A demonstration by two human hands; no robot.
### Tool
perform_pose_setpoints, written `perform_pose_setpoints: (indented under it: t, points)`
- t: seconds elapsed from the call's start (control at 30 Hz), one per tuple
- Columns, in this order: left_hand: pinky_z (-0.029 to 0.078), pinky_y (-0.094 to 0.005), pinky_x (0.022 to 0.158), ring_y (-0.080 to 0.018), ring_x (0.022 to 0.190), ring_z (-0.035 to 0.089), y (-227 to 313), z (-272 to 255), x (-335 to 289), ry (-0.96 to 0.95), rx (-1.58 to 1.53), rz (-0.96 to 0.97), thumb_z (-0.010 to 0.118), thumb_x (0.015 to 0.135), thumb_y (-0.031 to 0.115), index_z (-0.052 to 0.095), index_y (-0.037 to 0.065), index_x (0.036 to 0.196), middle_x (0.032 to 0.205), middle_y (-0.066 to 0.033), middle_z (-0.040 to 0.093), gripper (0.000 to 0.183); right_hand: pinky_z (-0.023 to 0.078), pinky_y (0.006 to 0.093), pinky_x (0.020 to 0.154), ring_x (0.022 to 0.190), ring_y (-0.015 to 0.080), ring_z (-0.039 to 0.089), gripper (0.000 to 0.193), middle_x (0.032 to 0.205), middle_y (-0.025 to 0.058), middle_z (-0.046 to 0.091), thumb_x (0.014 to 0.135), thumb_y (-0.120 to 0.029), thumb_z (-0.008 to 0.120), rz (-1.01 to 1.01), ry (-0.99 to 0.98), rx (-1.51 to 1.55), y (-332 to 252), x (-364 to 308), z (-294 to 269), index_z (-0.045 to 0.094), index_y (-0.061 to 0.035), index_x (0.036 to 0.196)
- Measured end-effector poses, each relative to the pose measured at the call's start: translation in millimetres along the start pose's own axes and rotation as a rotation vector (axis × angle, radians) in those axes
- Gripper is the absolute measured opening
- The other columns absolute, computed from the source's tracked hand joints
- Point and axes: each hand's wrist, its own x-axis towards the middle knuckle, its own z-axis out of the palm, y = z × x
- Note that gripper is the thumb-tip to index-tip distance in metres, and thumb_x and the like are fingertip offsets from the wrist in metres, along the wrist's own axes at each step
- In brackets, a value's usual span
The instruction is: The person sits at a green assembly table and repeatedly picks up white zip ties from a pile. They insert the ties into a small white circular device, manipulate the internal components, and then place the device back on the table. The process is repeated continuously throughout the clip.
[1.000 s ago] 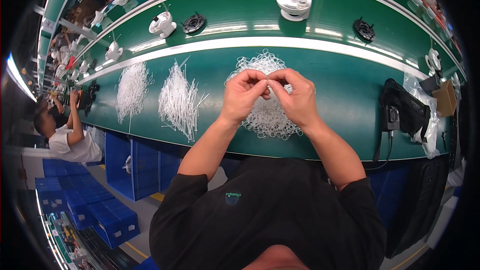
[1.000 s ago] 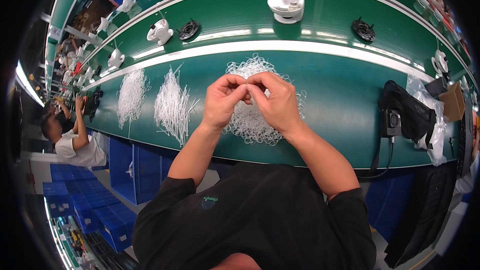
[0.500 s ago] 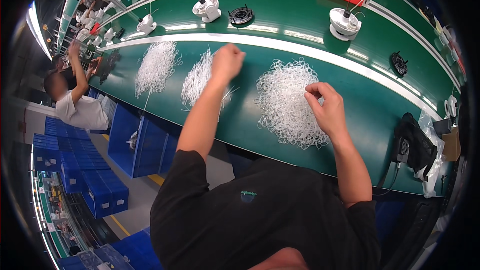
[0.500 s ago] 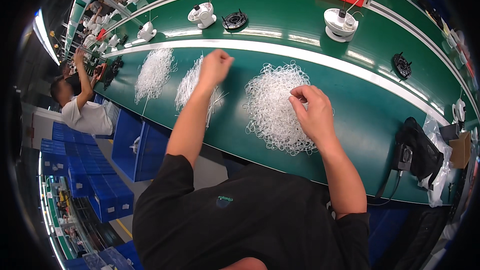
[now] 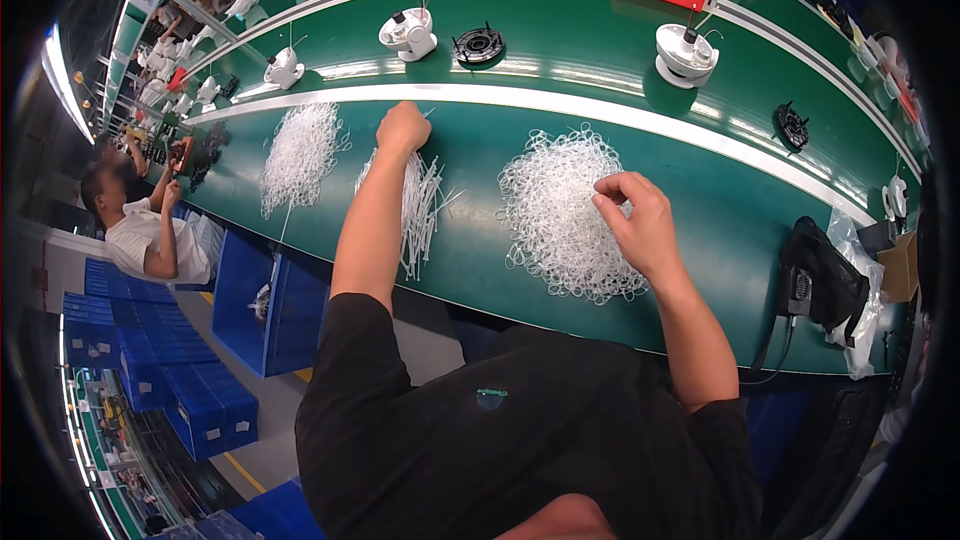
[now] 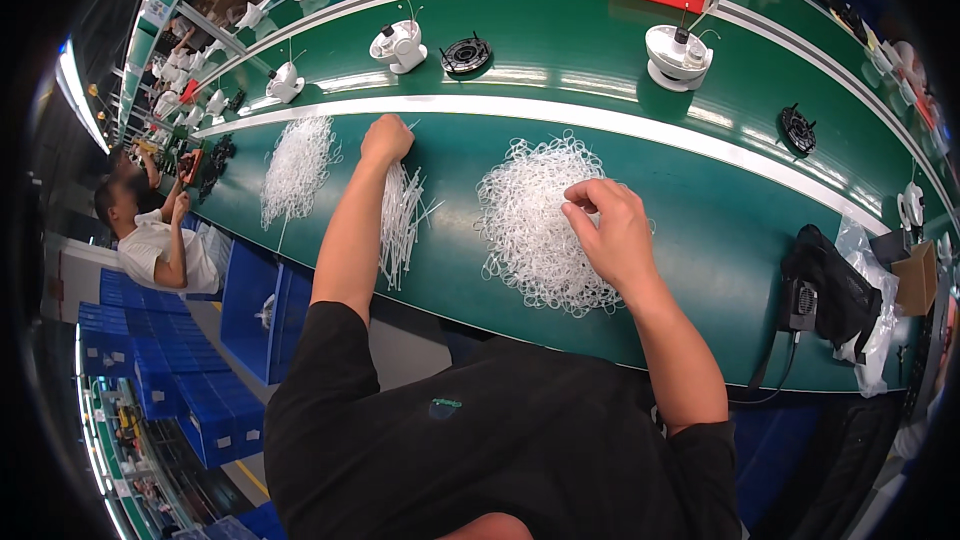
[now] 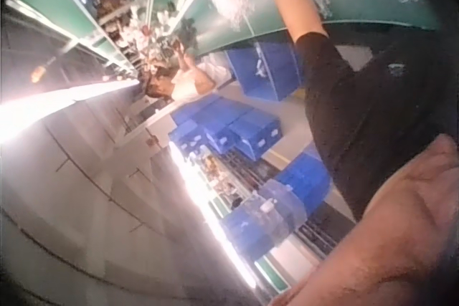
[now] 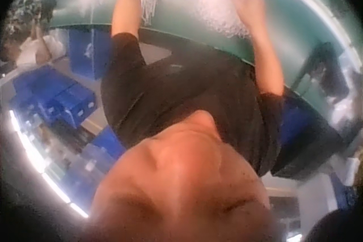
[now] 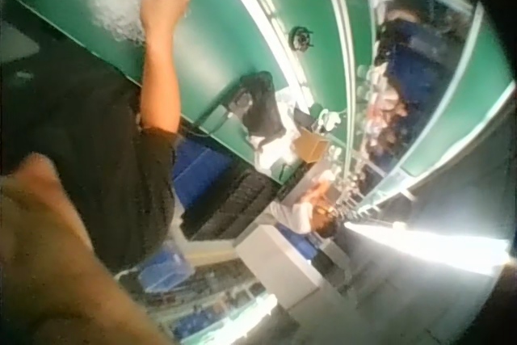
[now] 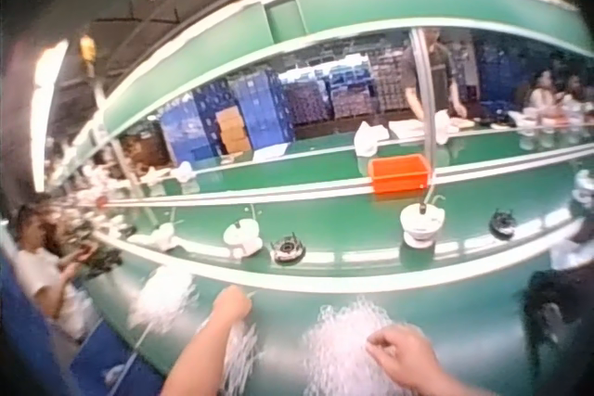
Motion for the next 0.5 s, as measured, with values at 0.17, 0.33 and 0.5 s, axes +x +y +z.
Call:
perform_pose_setpoints:
  t: [0.17,0.33,0.5]
  points:
    - [0.054,-0.0345,0.067,-0.0209,0.071,0.066,9.5,-7.3,-21.6,0.101,-0.716,0.267,0.069,0.087,0.018,0.069,-0.001,0.094,0.083,-0.0114,0.071,0.021,0.051,0.0361,0.074,0.08,0.0254,0.067,0.014,0.089,0.0112,0.069,0.085,-0.011,0.071,0.019,0.029,0.059,-7.0,2.6,0.2,0.066,-0.0024,0.094]
    - [0.043,-0.0205,0.051,-0.0088,0.062,0.057,83.2,-50.2,-113.9,-0.365,-1.628,0.417,0.058,0.099,0.011,0.058,0.004,0.096,0.09,-0.0091,0.066,0.008,0.054,0.0344,0.078,0.087,0.0227,0.069,0.02,0.097,0.0117,0.069,0.087,-0.013,0.072,0.034,0.076,0.263,-30.5,11.3,14.3,0.064,-0.0024,0.102]
    - [0.053,-0.026,0.057,-0.0127,0.069,0.063,131.7,-37.0,-172.6,-0.588,-1.882,0.541,0.054,0.102,0.012,0.054,0.001,0.102,0.096,-0.012,0.064,0.011,0.055,0.0319,0.077,0.089,0.0197,0.07,0.019,0.095,0.0117,0.069,0.087,-0.007,0.07,0.062,0.095,0.518,-34.3,9.1,24.0,0.062,-0.0006,0.103]
